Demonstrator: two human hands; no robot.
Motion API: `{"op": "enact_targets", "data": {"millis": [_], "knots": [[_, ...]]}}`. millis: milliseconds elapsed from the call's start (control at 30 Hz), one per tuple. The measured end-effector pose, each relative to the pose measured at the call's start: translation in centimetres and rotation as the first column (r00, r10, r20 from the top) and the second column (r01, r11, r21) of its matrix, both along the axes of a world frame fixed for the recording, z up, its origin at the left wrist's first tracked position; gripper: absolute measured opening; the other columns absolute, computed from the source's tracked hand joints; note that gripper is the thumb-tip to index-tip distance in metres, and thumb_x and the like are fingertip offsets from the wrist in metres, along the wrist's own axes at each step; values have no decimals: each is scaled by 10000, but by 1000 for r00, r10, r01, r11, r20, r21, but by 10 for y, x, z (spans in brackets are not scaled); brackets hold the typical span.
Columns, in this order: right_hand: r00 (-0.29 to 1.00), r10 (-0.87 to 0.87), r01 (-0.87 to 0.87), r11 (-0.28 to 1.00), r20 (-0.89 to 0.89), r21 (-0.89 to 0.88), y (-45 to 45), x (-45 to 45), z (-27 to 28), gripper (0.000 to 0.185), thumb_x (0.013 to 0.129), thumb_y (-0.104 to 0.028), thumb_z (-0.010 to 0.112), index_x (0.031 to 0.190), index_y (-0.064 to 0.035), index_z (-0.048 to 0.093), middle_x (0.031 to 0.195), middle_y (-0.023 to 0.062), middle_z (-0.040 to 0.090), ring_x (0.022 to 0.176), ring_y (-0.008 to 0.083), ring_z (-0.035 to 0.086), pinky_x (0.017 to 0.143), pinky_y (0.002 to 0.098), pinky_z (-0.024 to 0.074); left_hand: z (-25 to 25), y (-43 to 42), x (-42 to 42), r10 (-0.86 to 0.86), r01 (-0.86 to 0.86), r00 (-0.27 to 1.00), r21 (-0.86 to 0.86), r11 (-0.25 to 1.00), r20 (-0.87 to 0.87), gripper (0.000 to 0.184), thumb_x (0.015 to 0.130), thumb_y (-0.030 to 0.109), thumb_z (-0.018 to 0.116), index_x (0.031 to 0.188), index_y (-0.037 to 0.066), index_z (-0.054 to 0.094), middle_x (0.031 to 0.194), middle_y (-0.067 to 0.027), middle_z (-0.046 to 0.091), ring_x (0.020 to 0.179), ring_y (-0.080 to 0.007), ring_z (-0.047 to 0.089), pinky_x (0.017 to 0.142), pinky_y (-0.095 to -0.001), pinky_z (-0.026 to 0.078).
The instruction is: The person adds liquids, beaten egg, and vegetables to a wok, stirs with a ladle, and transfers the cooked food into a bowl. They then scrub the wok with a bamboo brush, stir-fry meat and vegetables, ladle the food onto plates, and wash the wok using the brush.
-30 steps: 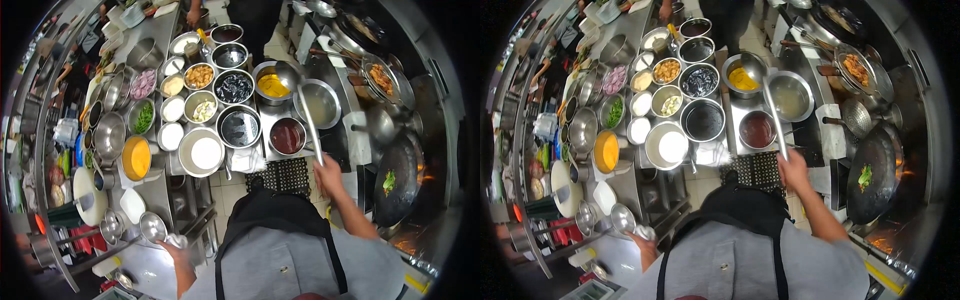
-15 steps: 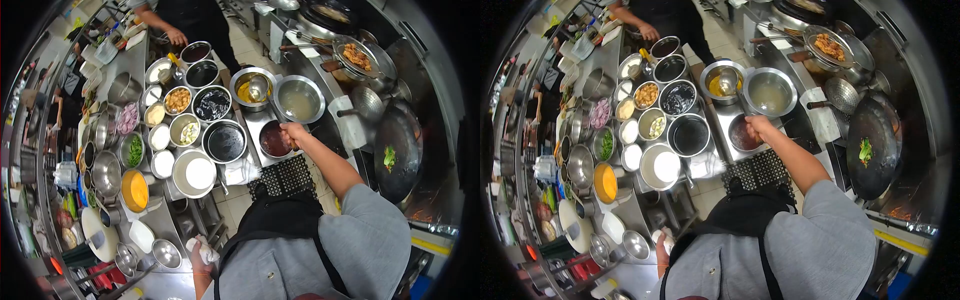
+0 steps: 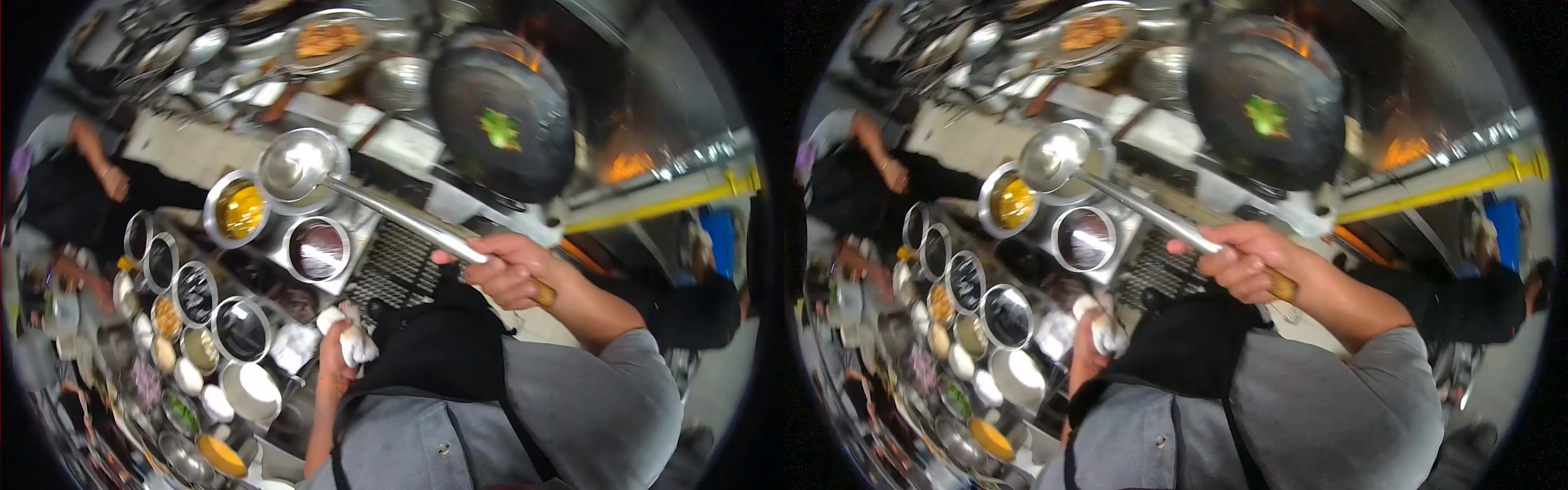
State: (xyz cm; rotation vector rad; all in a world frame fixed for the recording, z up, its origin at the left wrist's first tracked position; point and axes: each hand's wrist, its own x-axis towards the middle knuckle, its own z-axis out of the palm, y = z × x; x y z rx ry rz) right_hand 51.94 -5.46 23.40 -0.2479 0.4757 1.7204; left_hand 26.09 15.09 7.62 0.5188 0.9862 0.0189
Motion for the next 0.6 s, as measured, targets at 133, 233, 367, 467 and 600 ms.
{"op": "enact_targets", "data": {"millis": [133, 233, 367, 467, 600], "knots": [[975, -61, 109, 969, 213, -223, -103, 29, 71, 416, 982, -265, 401, 1342, -57, 399, 602, -19, 387, 354, 50, 372, 259, 212, 300, 10, -43, 114, -229, 248, 965, -162, 955, 128, 380, 801, 250, 580, 1136, 83, 512, 839, -66, 594, 698, -209, 602, 554, -319, 508], [884, -31, 198, 929, 466, -313, -151, 56, 79, 417, 955, -196, 445, 1343, -51, 403, 601, -15, 398, 353, 49, 359, 275, 211, 298, 23, -73, 183, -259, 287, 950, -162, 944, 174, 394, 806, 243, 578, 1167, 105, 503, 841, -68, 587, 707, -215, 598, 575, -324, 512], [307, 406, 421, 753, 861, -505, -176, 111, 34, 417, 902, -108, 507, 1304, -30, 429, 582, -13, 407, 353, 57, 365, 306, 225, 317, 27, -98, 241, -416, 448, 888, -171, 877, 194, 397, 812, 259, 577, 1179, 128, 501, 854, -81, 600, 691, -230, 609, 599, -355, 524], [174, 525, 529, 664, 833, -529, -193, 145, -16, 393, 891, -88, 518, 1271, -21, 444, 581, -17, 411, 353, 64, 366, 311, 231, 326, 33, -107, 254, -428, 463, 884, -221, 859, 189, 419, 830, 273, 577, 1214, 129, 489, 867, -87, 613, 673, -243, 620, 611, -371, 530], [148, 678, 559, 544, 720, -627, -203, 138, -22, 186, 870, -120, 546, 1017, -9, 525, 562, 12, 456, 398, 106, 449, 350, 278, 362, 55, -71, 253, -300, 286, 930, 91, 954, 212, 410, 818, 187, 644, 1196, 63, 545, 937, -50, 602, 843, -185, 604, 681, -326, 508]]}}
